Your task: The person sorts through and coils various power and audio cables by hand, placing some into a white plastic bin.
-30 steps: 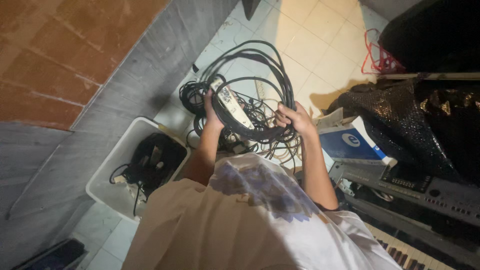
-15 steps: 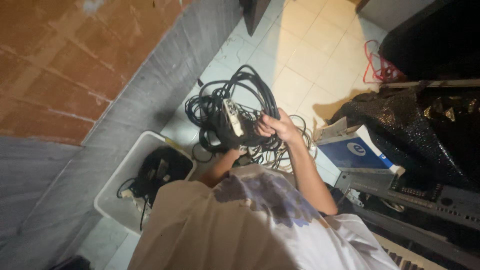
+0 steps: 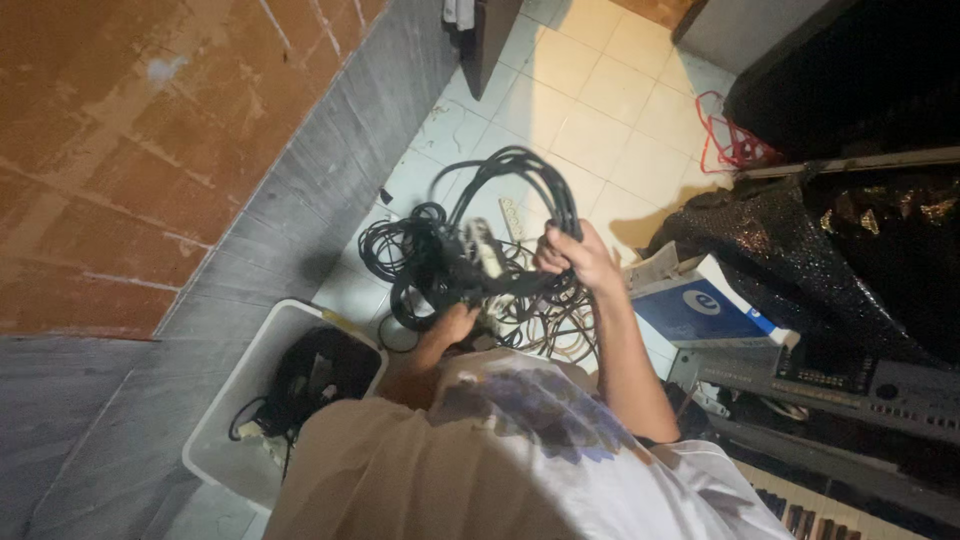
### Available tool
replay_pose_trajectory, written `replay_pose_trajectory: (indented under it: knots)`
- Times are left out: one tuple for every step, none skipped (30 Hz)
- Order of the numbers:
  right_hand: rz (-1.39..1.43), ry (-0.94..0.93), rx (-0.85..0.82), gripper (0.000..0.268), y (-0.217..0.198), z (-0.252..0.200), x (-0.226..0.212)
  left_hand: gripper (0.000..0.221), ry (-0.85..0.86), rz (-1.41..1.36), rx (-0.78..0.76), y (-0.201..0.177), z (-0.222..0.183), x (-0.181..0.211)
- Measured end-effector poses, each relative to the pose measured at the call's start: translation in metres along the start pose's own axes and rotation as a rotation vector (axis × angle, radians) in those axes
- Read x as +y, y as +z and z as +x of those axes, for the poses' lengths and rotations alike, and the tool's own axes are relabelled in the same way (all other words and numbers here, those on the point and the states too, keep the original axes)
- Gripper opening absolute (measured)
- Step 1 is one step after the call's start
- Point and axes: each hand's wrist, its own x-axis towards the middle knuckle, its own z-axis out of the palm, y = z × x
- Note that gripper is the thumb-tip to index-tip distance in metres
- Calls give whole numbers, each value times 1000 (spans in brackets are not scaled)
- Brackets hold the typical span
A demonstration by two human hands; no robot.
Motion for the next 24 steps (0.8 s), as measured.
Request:
replay_pose_trajectory:
  knots:
    - [-56,8,32,43,-5,1,-1,53,54,35,20,-7,-4,4]
    - [-111,17,65,44,-9,2,-1,52,117,43,42,-15,-10,9]
    - [-200,81,131,40,-13,4,0,51,184,49,70,-23,-14,18]
    - [-290,145,197,37,-17,5,1,48,249,17,73,-33,-21,26]
    - [-381,206,262,33,-21,7,3,48,315,47,81,-43,-29,38]
    - [-458,221,270,33,-23,8,6,49,380,78,89,-54,-38,50]
    - [-536,233,278,32,-25,10,11,52,446,110,101,-65,-44,63]
    - [-614,245,285,32,-28,12,15,51,488,122,122,-77,-49,77]
    - [-677,240,268,35,-29,13,19,50,531,134,141,-88,-54,90]
    - [-741,234,252,38,-30,13,24,49,575,146,161,-98,-56,104]
    - [-804,227,235,42,-31,13,29,48,652,176,190,-106,-58,117]
    - [-800,253,221,42,-32,12,32,47,728,206,220,-114,-59,130]
    - [-796,280,208,43,-33,10,35,46,805,237,249,-120,-59,141]
    - [-791,307,194,44,-33,9,37,46,849,260,253,-124,-60,151]
    - [-786,341,152,47,-33,5,38,47,900,284,254,-128,-60,161]
    - [-780,375,110,49,-32,2,38,47,951,308,254,-133,-60,169]
    - [-771,409,71,52,-29,-2,39,41,1075,283,317,-139,-61,175]
    - [-822,416,21,51,-27,-5,39,35,1198,256,379,-146,-62,180]
    - [-870,424,-33,49,-25,-8,40,31,1319,226,441,-152,-62,185]
    - [-919,431,-87,49,-22,-10,40,37,1321,217,478,-155,-63,191]
    - [-922,425,-120,47,-18,-11,41,44,1322,207,516,-161,-63,195]
    - [-924,419,-154,45,-14,-11,42,52,1324,198,554,-165,-61,200]
    - [-923,416,-185,44,-10,-14,44,51,1307,198,551,-168,-58,205]
    - [-860,389,-183,37,-7,-17,45,51,1289,198,548,-170,-52,209]
